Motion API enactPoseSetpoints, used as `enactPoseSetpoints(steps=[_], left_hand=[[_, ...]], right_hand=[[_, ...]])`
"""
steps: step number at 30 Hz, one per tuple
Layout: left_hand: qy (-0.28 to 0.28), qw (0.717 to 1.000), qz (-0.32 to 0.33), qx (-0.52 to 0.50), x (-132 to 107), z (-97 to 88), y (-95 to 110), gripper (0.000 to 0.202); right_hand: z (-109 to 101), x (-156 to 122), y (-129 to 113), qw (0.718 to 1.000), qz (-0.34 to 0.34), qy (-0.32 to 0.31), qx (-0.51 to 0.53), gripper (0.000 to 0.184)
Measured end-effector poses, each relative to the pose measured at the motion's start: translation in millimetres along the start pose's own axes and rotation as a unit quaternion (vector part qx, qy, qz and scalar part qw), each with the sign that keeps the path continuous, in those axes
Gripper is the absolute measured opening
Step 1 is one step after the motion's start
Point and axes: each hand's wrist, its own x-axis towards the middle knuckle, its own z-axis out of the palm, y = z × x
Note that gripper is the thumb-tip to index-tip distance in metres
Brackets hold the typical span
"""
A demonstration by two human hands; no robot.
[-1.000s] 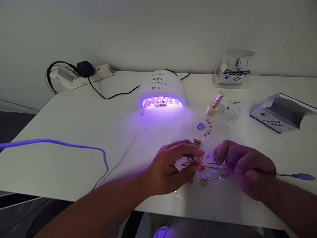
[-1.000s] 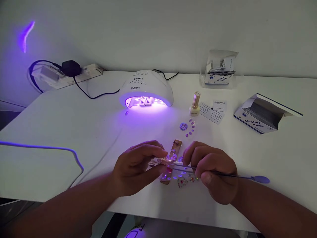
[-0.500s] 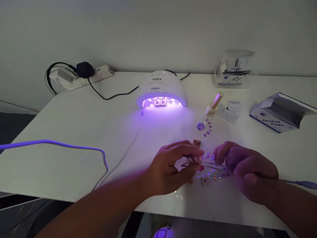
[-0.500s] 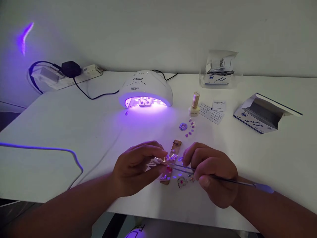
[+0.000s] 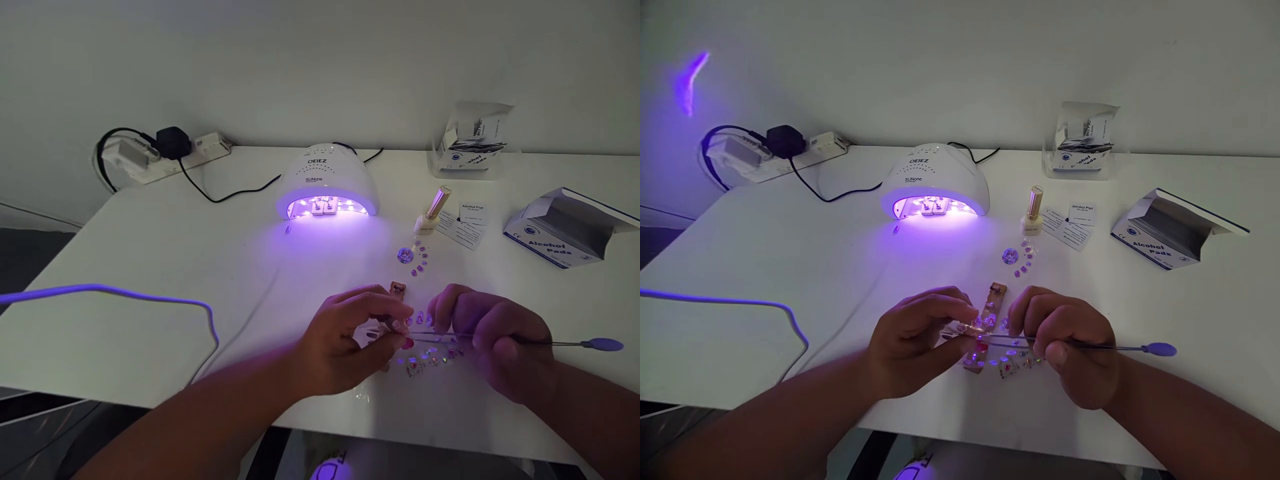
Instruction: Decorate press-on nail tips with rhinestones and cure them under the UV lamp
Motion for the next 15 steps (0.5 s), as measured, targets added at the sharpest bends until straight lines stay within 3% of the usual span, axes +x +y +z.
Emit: enactPoseSetpoints(steps=[15], left_hand=[[0.003,1.0,-0.009,0.004,0.4,-0.1,0.0,0.035]], right_hand=[[1.1,-1.0,1.7,1.0,0.001,0.017,-0.012,0.021]])
